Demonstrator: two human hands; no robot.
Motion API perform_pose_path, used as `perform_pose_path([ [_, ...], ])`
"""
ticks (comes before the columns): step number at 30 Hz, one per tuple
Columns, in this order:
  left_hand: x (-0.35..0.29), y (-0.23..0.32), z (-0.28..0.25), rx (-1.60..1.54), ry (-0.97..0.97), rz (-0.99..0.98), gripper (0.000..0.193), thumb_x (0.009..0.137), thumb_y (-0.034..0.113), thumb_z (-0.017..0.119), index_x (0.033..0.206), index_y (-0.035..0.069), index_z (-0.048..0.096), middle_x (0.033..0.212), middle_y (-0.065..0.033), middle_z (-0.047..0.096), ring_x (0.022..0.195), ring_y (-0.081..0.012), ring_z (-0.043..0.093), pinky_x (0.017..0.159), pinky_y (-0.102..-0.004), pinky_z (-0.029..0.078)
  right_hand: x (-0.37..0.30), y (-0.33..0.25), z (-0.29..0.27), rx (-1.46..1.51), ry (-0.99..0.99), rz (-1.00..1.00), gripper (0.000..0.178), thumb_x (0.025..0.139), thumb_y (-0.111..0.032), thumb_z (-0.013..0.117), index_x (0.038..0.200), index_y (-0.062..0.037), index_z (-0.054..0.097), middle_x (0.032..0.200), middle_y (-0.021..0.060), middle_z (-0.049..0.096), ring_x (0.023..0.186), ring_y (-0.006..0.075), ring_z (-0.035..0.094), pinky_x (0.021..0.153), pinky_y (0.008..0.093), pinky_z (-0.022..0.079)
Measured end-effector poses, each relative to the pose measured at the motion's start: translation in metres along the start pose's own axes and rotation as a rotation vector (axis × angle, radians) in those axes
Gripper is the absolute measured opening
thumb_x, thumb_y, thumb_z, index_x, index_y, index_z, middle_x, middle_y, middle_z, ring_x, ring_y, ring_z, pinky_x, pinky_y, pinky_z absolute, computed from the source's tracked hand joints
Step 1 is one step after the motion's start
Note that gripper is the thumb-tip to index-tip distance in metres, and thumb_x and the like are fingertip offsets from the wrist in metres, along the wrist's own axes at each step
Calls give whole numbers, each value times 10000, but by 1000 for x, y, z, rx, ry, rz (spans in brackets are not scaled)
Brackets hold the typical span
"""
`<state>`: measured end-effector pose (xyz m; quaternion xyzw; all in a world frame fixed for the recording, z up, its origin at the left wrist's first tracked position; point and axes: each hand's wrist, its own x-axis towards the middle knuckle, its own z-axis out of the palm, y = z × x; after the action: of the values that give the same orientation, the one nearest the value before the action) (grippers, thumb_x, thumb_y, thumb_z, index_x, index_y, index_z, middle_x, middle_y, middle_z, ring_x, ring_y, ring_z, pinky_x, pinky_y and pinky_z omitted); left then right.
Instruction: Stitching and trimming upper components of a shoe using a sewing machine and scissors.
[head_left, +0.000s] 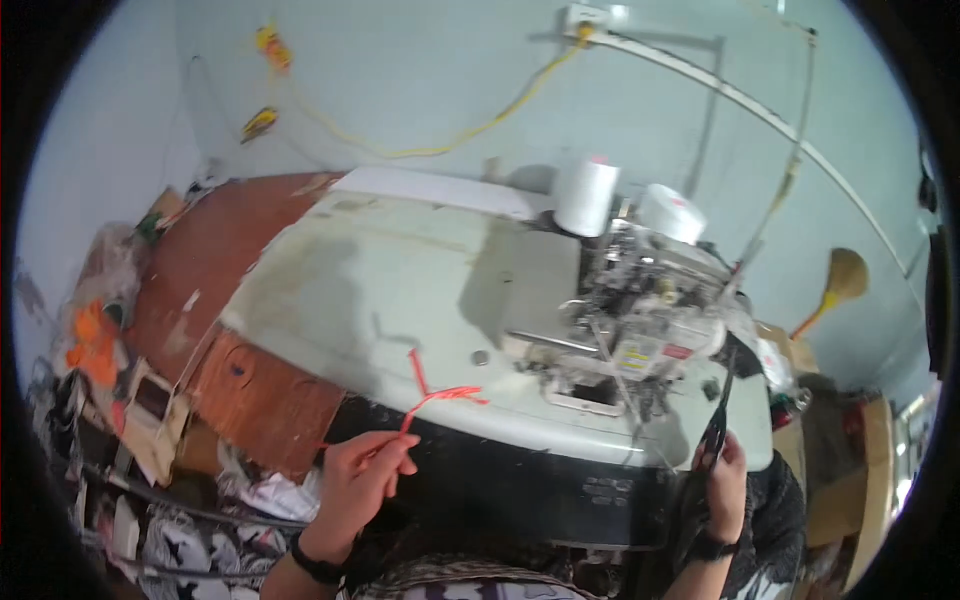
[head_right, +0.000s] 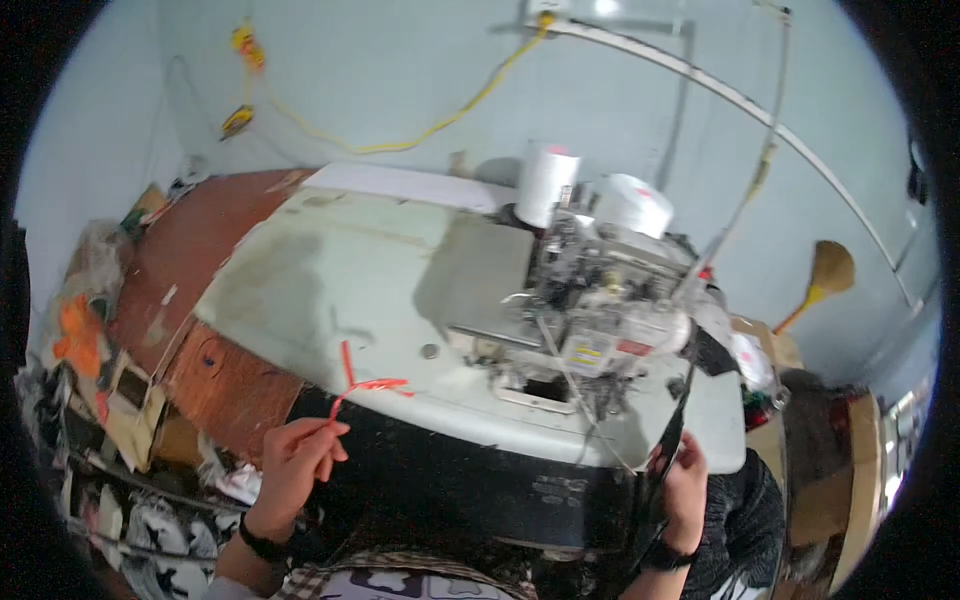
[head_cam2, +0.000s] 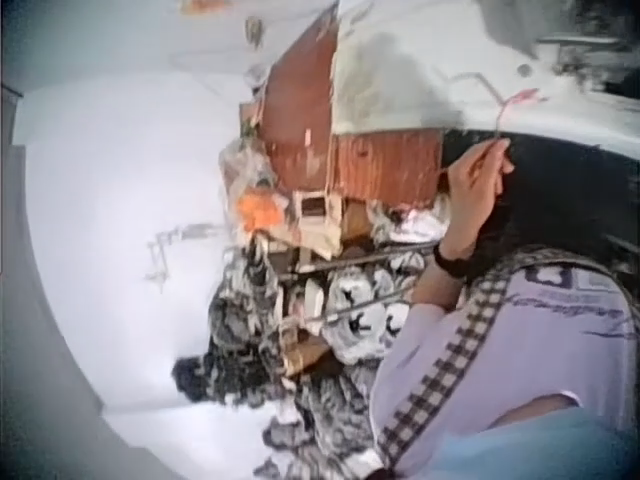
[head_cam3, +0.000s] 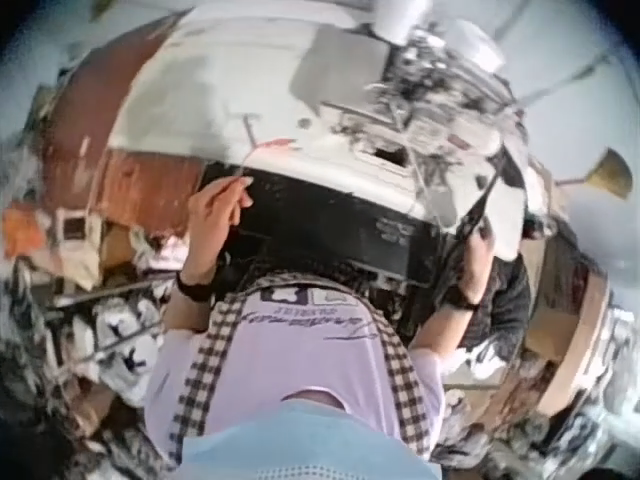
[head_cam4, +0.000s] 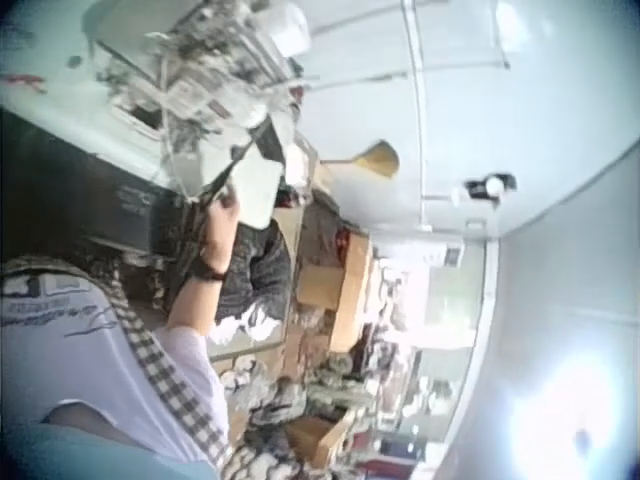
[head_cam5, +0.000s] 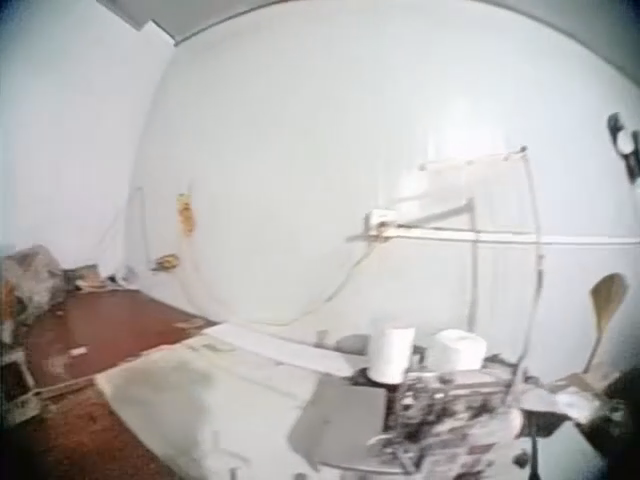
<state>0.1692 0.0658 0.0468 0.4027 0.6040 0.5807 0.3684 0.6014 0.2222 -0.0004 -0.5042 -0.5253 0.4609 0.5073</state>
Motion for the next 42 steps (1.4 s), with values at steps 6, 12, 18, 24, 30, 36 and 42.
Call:
perform_pose_path([
  [6, 2, 5, -6, 50, 27, 48, 185, 950, 125, 581, 1035, -1, 686, 744, -44, 663, 541, -34, 519, 474, -172, 382, -66, -6, 149, -101, -877, 14, 747, 706, -348, 857, 1234, -21, 443, 1079, 90, 542, 970, 179, 530, 870, 316, 442],
  [12, -13, -2, -30, 263, 81, 216, 195, 947, 124, 573, 999, -30, 681, 755, -77, 661, 589, -83, 582, 509, -213, 443, -51, -29, 237, -141, -1273, 21, 681, 818, -367, 753, 1278, -26, 385, 932, 48, 507, 823, 145, 487, 752, 296, 431],
  [18, -24, -13, -68, 241, 115, 190, 179, 923, 102, 590, 971, -44, 681, 805, -116, 677, 682, -143, 656, 604, -254, 495, -44, -49, 297, -190, -1270, -187, 655, 800, -341, 777, 1240, -12, 421, 828, 78, 551, 748, 147, 515, 658, 289, 443],
  [24, -30, -26, -107, 247, 207, 191, 212, 933, 150, 586, 984, -29, 687, 786, -91, 682, 663, -136, 651, 598, -257, 494, -37, -50, 335, -538, -1106, -436, 568, 723, -326, 840, 1089, -3, 550, 653, 84, 563, 569, 151, 575, 540, 289, 470],
  [30, -45, -39, -147, -266, 375, -85, 183, 949, 118, 584, 1038, -11, 677, 817, -49, 666, 570, -70, 528, 523, -207, 426, 20, -29, 410, -997, -640, -642, 408, 775, -327, 724, 1021, -30, 592, 773, 187, 673, 741, 364, 663, 652, 437, 531],
  [36, -86, -34, -184, -574, 515, -84, 236, 974, 174, 555, 1080, -7, 664, 827, -59, 670, 519, -63, 465, 483, -202, 369, 1, -47, 478, -1144, -603, -955, 260, 806, -189, 656, 1005, -22, 663, 1042, 220, 647, 907, 366, 632, 803, 432, 517],
  [42, -120, -38, -200, -598, 648, -20, 245, 976, 205, 560, 1070, 4, 665, 806, -45, 661, 521, -61, 473, 484, -206, 362, -173, -96, 528, 48, -1553, -377, 211, 875, -104, 658, 1063, -11, 685, 1065, 138, 668, 980, 195, 641, 856, 295, 490],
])
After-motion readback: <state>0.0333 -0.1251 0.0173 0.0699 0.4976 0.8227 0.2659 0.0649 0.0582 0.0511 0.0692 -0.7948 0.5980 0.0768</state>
